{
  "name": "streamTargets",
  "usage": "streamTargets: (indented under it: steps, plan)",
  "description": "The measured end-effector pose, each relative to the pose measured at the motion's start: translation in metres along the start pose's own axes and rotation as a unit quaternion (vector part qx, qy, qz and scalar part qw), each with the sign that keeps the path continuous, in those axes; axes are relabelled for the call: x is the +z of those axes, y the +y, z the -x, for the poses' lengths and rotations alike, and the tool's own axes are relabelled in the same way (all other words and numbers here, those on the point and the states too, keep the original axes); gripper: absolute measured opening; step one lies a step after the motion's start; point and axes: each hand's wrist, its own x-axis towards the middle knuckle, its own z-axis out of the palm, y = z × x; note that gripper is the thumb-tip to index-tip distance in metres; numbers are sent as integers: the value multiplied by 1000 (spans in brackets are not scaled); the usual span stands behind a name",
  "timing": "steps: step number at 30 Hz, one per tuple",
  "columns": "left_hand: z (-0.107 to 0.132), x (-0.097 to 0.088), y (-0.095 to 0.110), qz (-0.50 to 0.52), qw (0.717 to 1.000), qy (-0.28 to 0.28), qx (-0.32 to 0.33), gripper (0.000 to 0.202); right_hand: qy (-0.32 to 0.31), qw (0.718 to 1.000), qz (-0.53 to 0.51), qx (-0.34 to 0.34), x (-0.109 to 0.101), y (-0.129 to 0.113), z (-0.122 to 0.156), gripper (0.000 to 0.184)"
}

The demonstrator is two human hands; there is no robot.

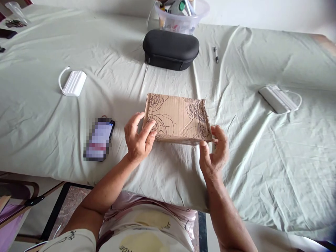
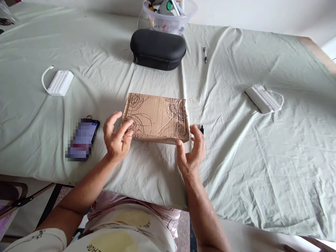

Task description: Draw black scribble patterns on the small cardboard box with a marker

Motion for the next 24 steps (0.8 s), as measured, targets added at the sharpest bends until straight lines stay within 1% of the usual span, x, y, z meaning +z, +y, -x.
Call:
streamTargets:
  steps: [2, 4, 6, 8, 9, 11, 13, 15, 17, 18, 19, 21, 23, 24]
  plan:
    - [3, 0, 4, 11, 1000, -13, 19, 37, 14, 998, 28, -63, -1, -5, 3, 65]
    - [7, 0, 11, 32, 998, -41, 38, 34, -9, 993, 53, -104, 0, -10, 7, 59]
    - [11, 2, 19, 37, 996, -65, 56, 32, -55, 991, 63, -108, 3, -17, 12, 52]
    - [15, 5, 25, 31, 994, -79, 69, 31, -102, 988, 61, -95, 8, -23, 16, 48]
    - [16, 6, 28, 29, 993, -87, 71, 32, -117, 987, 61, -91, 10, -25, 17, 47]
    - [17, 8, 30, 32, 991, -106, 71, 32, -118, 986, 69, -94, 13, -27, 17, 45]
    - [16, 9, 31, 22, 991, -108, 77, 30, -90, 987, 79, -105, 13, -25, 14, 40]
    - [13, 9, 31, -1, 992, -78, 97, 28, -49, 990, 80, -108, 11, -20, 8, 31]
    - [11, 9, 30, -12, 992, -40, 117, 26, -4, 993, 69, -95, 8, -14, 3, 22]
    - [10, 9, 29, -7, 992, -34, 119, 26, 21, 995, 58, -84, 7, -11, 0, 19]
    - [11, 8, 27, 3, 993, -39, 113, 26, 44, 995, 44, -74, 7, -8, -2, 17]
    - [12, 6, 23, 25, 994, -74, 79, 26, 86, 994, 13, -68, 7, -4, -5, 16]
    - [13, 4, 19, 31, 993, -105, 41, 25, 123, 988, -13, -90, 9, -1, -7, 12]
    - [12, 3, 16, 32, 993, -108, 31, 24, 137, 985, -22, -105, 10, 1, -7, 11]
